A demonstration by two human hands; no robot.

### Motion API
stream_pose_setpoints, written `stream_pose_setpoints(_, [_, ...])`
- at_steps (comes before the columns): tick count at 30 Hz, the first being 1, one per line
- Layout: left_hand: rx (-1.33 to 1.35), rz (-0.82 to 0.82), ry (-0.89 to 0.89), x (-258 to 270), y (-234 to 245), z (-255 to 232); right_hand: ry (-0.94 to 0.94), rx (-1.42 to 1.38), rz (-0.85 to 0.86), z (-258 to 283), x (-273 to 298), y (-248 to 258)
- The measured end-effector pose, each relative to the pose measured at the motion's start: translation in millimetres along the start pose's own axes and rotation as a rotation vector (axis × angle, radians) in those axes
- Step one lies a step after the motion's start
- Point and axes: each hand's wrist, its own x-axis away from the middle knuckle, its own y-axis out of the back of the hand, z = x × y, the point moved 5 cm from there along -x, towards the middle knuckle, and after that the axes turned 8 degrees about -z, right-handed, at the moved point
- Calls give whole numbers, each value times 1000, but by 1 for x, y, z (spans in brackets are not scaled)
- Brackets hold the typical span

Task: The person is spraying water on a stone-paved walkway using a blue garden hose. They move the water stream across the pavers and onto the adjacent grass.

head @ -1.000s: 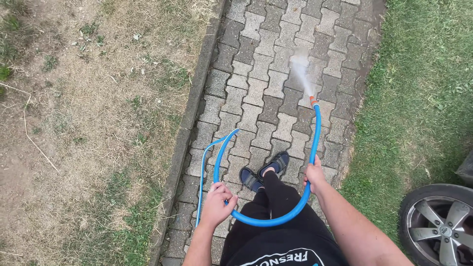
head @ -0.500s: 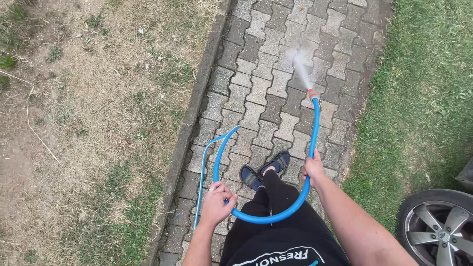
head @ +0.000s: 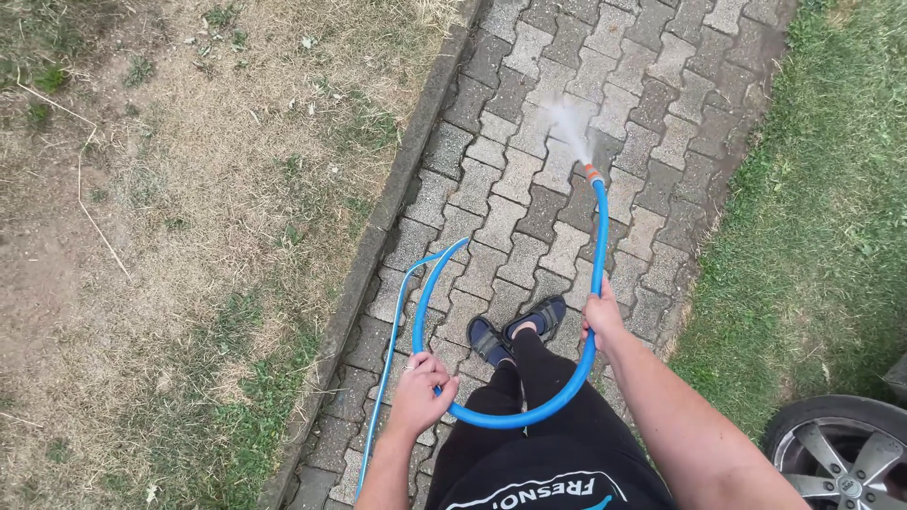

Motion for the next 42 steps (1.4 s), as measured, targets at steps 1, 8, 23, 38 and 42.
stream_pose_setpoints(1, [1,-4,3,2,0,3,2,4,1,-1,-2,-4])
stream_pose_setpoints(8, [1,-27,15,19,8,14,16,81,53,9,10,-32])
stream_pose_setpoints(23, [5,-171,161,36,21,15,99,189,112,57,14,-82])
stream_pose_setpoints(38, [22,-238,391,-21,3,-17,184,309,173,153,-21,-108])
stream_pose_setpoints(42, [4,-249,431,-37,-5,-17,150,357,181,179,-12,-103])
